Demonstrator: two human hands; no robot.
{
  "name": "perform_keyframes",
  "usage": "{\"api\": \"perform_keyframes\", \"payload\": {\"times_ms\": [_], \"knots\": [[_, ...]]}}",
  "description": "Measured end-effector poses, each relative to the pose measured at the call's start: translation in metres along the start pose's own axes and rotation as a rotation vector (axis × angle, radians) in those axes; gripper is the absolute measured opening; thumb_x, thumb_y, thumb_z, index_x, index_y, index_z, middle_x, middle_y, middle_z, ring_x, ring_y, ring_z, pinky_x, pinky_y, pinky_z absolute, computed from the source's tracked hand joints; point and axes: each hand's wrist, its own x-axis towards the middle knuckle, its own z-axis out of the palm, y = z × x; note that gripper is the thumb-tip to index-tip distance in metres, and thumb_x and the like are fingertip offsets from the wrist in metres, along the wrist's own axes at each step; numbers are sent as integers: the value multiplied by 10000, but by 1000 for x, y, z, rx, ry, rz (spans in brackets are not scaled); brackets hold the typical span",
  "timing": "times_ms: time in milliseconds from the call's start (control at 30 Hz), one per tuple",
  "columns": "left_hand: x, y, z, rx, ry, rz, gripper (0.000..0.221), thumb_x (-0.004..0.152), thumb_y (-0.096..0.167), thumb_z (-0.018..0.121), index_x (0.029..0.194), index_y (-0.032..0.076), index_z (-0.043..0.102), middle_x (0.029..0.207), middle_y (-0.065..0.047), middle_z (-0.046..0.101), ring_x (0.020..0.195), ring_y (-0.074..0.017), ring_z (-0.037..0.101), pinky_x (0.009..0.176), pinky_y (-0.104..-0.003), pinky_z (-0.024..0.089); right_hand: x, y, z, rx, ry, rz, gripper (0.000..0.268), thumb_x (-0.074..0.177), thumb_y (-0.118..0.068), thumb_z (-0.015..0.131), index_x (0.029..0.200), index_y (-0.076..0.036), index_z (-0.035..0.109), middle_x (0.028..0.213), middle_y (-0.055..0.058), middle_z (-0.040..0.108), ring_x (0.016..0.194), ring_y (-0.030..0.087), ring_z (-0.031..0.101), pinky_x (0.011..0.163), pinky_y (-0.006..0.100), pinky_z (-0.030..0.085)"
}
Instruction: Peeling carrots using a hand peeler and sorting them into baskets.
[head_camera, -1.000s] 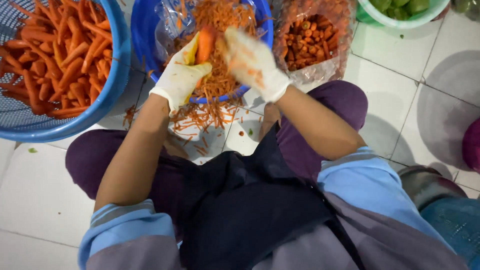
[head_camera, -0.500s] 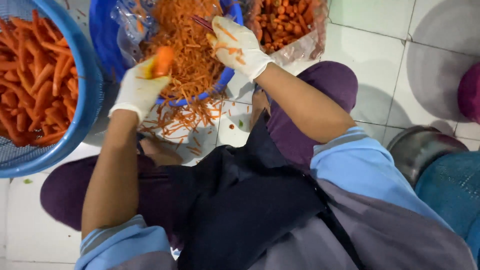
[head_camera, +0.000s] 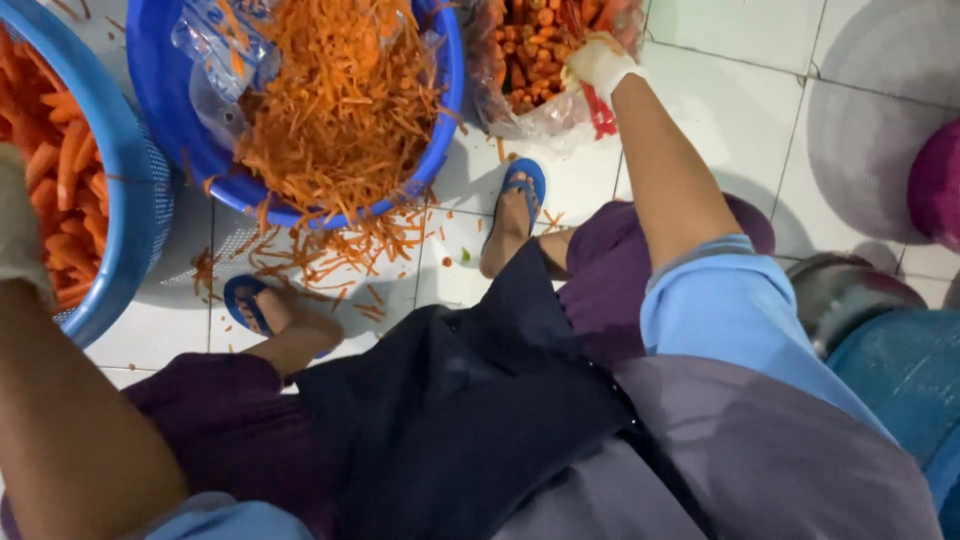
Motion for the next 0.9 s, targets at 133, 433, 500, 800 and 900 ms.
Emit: {"api": "perform_keyframes", "payload": {"times_ms": [133,433,500,800,900], "knots": [[-14,-10,-10,61,-61,91,408,1012,-35,536,1413,-23,466,1234,-207,565,969,-237,574,765,-291,488,11,-28,-14,422,-305,231,628,934,-628,542,750,-38,657,722,65,677,556,174,602,518,256,491],[-70,81,-21,498,-244,73,517,854,117,678,1338,-48,596,1045,-253,654,795,-364,635,637,-432,503,85,-38,31,8,184,-185,779,983,-616,153,1006,-56,694,960,168,689,783,437,610,689,499,445],[-71,85,-22,507,-279,56,540,817,132,653,1332,-5,565,1024,-204,662,767,-348,637,644,-420,498,87,-44,36,22,195,-148,535,938,-424,298,1018,-72,693,997,169,685,842,434,613,731,486,464],[-81,119,-17,465,-426,149,569,759,167,657,1301,74,511,1049,-147,615,813,-328,636,691,-392,511,80,-35,46,91,244,87,292,947,-315,529,1022,-70,670,990,125,677,861,342,624,762,394,482],[-81,126,-12,523,-470,268,582,756,202,634,1310,82,501,1014,-146,616,798,-350,633,685,-419,510,72,-24,39,-9,292,-50,139,825,-83,508,900,-45,619,880,172,651,777,409,582,722,428,485]]}}
